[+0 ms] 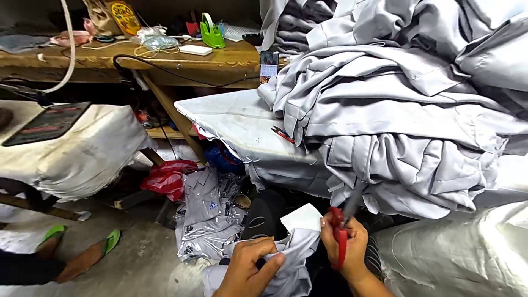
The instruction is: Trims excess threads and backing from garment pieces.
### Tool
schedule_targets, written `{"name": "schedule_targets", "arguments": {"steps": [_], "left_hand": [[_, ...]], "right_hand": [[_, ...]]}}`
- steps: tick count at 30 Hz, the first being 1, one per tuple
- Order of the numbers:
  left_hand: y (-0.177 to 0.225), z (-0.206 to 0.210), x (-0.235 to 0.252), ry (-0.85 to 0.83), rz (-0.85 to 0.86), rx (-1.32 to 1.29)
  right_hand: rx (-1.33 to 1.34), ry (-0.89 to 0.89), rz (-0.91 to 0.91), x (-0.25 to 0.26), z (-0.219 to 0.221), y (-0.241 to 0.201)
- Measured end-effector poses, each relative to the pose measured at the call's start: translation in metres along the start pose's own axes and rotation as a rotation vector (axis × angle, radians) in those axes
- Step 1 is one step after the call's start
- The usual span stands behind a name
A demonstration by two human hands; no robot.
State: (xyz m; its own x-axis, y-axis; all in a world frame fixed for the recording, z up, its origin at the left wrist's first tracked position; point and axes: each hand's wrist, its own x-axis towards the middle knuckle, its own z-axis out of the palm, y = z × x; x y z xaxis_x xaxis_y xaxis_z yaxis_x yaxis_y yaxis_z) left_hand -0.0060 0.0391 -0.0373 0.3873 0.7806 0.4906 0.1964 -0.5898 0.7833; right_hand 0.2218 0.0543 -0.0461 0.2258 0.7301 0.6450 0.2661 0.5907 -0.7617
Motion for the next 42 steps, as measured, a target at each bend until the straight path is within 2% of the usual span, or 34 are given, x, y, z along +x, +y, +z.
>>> {"name": "schedule_targets", "arguments": {"steps": [3,5,6,7,9,11,12,14,15,16,18,19,21,24,26,28,32,37,42], "left_hand": [[0.013,0.015,0.003,0.186,-0.181,-0.309],[0.012,0.023,0.012,0.198,-0.297,-0.388],[0.012,0.025,0.016,0.189,-0.301,-0.376],[0.014,0.025,0.018,0.189,-0.247,-0.309],[0.027,0.019,0.019,0.190,-0.023,-0.080],[0.042,0.011,0.020,0.091,0.188,0.030],[0.044,0.010,0.021,0.010,0.228,0.041],[0.034,0.016,0.023,-0.080,0.153,0.031],[0.025,0.021,0.024,-0.033,0.075,0.019],[0.019,0.026,0.025,0.082,0.018,0.043],[0.014,0.030,0.033,0.316,0.002,0.158],[0.015,0.030,0.038,0.351,0.021,0.164],[0.018,0.033,0.048,0.257,0.031,-0.023],[0.016,0.045,0.050,0.013,-0.205,-0.421],[0.012,0.044,0.051,-0.125,-0.302,-0.448],[0.007,0.038,0.050,-0.189,-0.300,-0.398],[-0.002,0.036,0.043,-0.110,-0.383,-0.292],[-0.012,0.038,0.044,-0.046,-0.429,-0.318],[-0.016,0.046,0.046,-0.033,-0.422,-0.283]], "right_hand": [[0.101,0.074,-0.078,0.004,0.006,-0.019],[0.139,0.110,-0.100,0.005,0.010,-0.024],[0.155,0.132,-0.107,0.006,0.011,-0.024],[0.171,0.159,-0.111,0.008,0.011,-0.025],[0.211,0.234,-0.120,0.015,0.004,-0.028],[0.258,0.295,-0.144,0.029,-0.004,-0.036],[0.271,0.295,-0.160,0.034,-0.007,-0.038],[0.314,0.267,-0.130,0.033,-0.006,-0.035],[0.331,0.249,-0.085,0.027,-0.003,-0.031],[0.340,0.230,-0.034,0.020,0.000,-0.026],[0.351,0.200,0.034,0.007,0.004,-0.020],[0.359,0.185,0.048,0.002,0.005,-0.018],[0.373,0.162,0.063,-0.005,0.007,-0.018],[0.383,0.168,0.057,-0.004,0.005,-0.017],[0.335,0.166,0.036,0.001,-0.001,-0.011],[0.242,0.099,0.080,0.003,-0.011,-0.008],[0.188,-0.221,0.352,0.003,-0.048,-0.006],[0.070,-0.621,0.528,-0.022,-0.097,0.015],[0.131,-0.748,0.639,-0.042,-0.113,0.024]]}}
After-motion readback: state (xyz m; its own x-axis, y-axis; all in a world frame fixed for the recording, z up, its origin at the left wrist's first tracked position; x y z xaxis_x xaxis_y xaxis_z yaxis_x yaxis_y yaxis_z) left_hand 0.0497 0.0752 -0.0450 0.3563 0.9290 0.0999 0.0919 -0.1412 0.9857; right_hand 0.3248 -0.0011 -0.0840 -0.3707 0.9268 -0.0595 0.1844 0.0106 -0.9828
